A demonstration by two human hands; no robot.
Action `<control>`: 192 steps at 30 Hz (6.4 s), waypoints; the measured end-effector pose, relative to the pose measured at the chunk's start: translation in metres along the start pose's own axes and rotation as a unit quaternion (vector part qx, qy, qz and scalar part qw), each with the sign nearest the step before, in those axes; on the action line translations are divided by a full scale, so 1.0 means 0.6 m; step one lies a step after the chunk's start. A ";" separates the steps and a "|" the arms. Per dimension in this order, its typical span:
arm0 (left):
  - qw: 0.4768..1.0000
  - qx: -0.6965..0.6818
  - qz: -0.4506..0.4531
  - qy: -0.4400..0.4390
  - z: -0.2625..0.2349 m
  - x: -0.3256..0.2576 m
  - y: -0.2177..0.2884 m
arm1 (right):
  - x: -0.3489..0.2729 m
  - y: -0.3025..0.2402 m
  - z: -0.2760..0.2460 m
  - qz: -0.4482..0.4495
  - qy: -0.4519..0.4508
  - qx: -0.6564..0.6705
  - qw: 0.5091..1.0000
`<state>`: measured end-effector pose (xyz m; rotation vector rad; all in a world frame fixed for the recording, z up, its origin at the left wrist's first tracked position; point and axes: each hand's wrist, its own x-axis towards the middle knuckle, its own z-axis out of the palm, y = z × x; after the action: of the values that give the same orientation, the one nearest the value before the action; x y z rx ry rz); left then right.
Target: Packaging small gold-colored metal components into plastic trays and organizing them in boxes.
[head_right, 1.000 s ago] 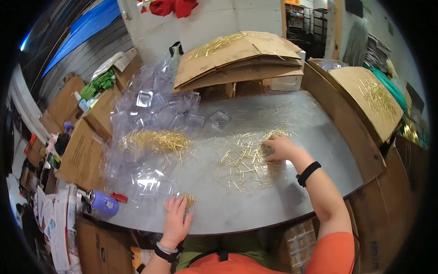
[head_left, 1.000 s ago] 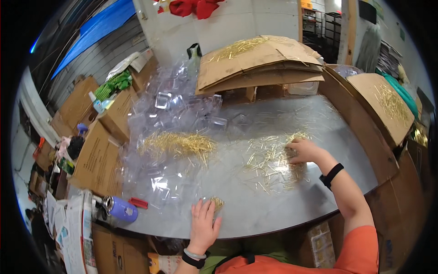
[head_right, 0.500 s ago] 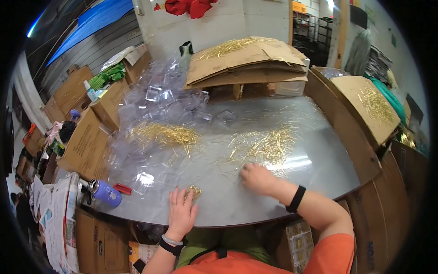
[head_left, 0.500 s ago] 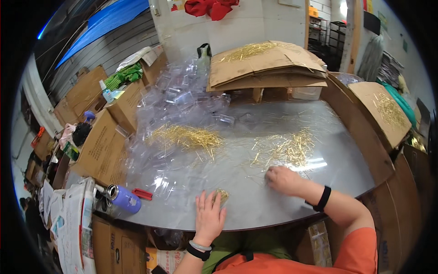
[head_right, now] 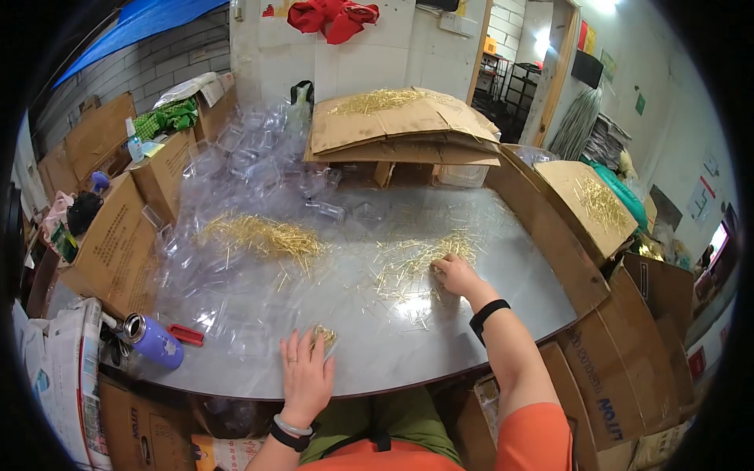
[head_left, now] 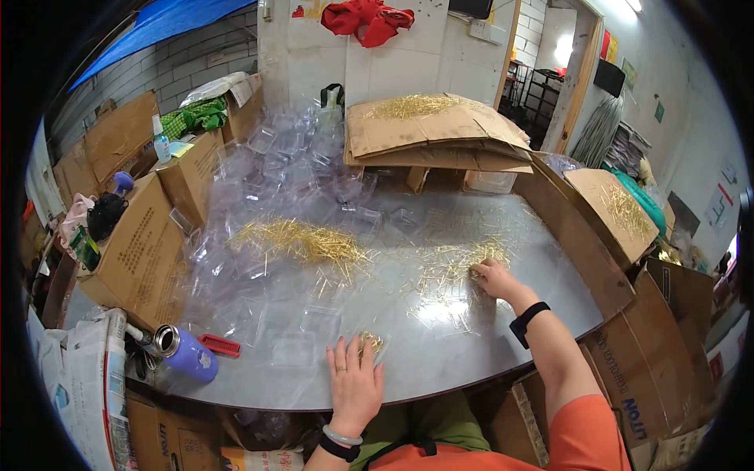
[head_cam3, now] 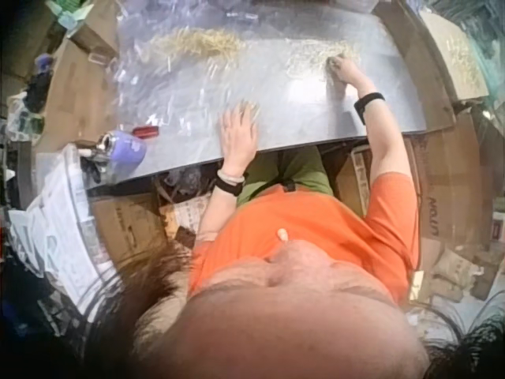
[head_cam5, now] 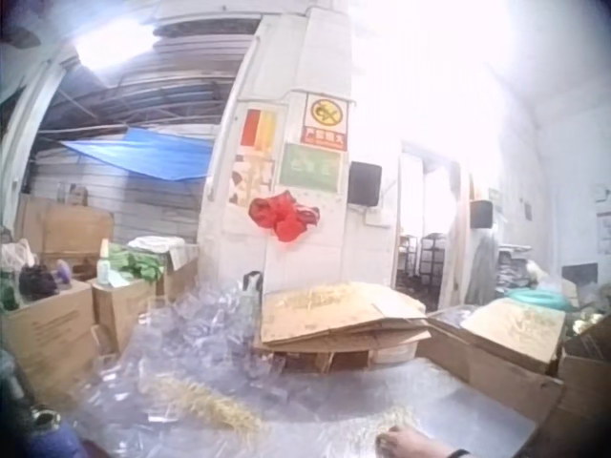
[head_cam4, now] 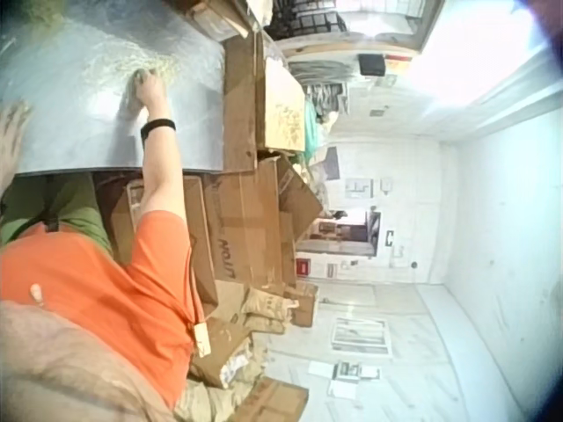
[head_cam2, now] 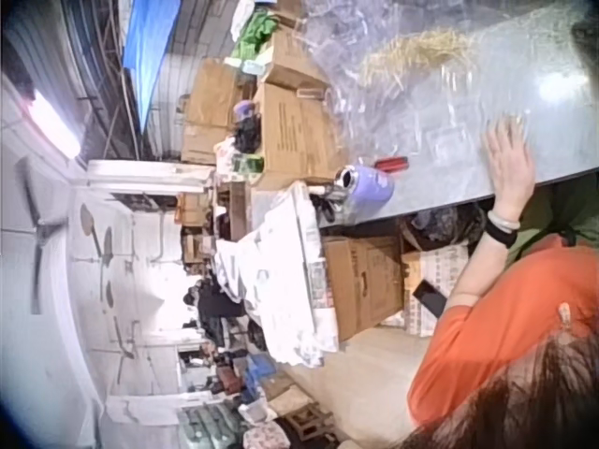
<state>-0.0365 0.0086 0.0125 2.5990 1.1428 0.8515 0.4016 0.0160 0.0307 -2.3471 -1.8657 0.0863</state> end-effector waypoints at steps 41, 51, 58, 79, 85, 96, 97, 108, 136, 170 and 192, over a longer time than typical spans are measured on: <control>0.990 0.040 0.087 -0.103 0.056 0.005 0.074 | -0.199 -0.259 0.079 -0.056 0.137 0.098 0.984; 0.983 0.051 0.125 -0.126 0.058 0.019 0.083 | -0.161 -0.221 0.000 -0.115 0.043 0.317 0.941; 0.984 0.046 0.133 -0.108 0.064 0.027 0.084 | -0.064 -0.139 0.005 -0.097 0.003 -0.008 0.995; 0.985 0.034 0.137 -0.099 0.061 0.027 0.087 | -0.022 -0.055 -0.018 0.096 0.086 -0.269 0.954; 0.988 0.029 0.117 -0.096 0.057 0.026 0.087 | -0.030 -0.154 0.018 -0.131 0.089 -0.056 0.986; 0.990 0.028 0.109 -0.081 0.066 0.022 0.085 | 0.000 -0.061 0.015 -0.060 0.089 0.032 0.994; 0.990 0.026 0.110 -0.084 0.067 0.022 0.086 | -0.002 -0.035 0.016 -0.038 0.090 0.018 0.995; 0.984 0.036 0.139 -0.104 0.060 0.024 0.082 | 0.014 -0.135 0.034 -0.115 0.103 -0.014 0.988; 0.986 0.048 0.117 -0.108 0.062 0.027 0.084 | -0.125 -0.206 0.034 -0.156 -0.010 0.027 0.987; 0.984 0.043 0.112 -0.131 0.065 0.024 0.082 | -0.277 -0.271 0.022 -0.072 0.189 0.195 0.960; 0.977 -0.171 0.111 -0.069 0.058 0.031 0.065 | -0.262 -0.279 0.057 0.042 0.249 0.136 0.958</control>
<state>0.0176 -0.0026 0.0069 2.4752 0.6139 0.8092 0.1999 -0.0976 0.0149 -2.0202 -1.4131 -0.2078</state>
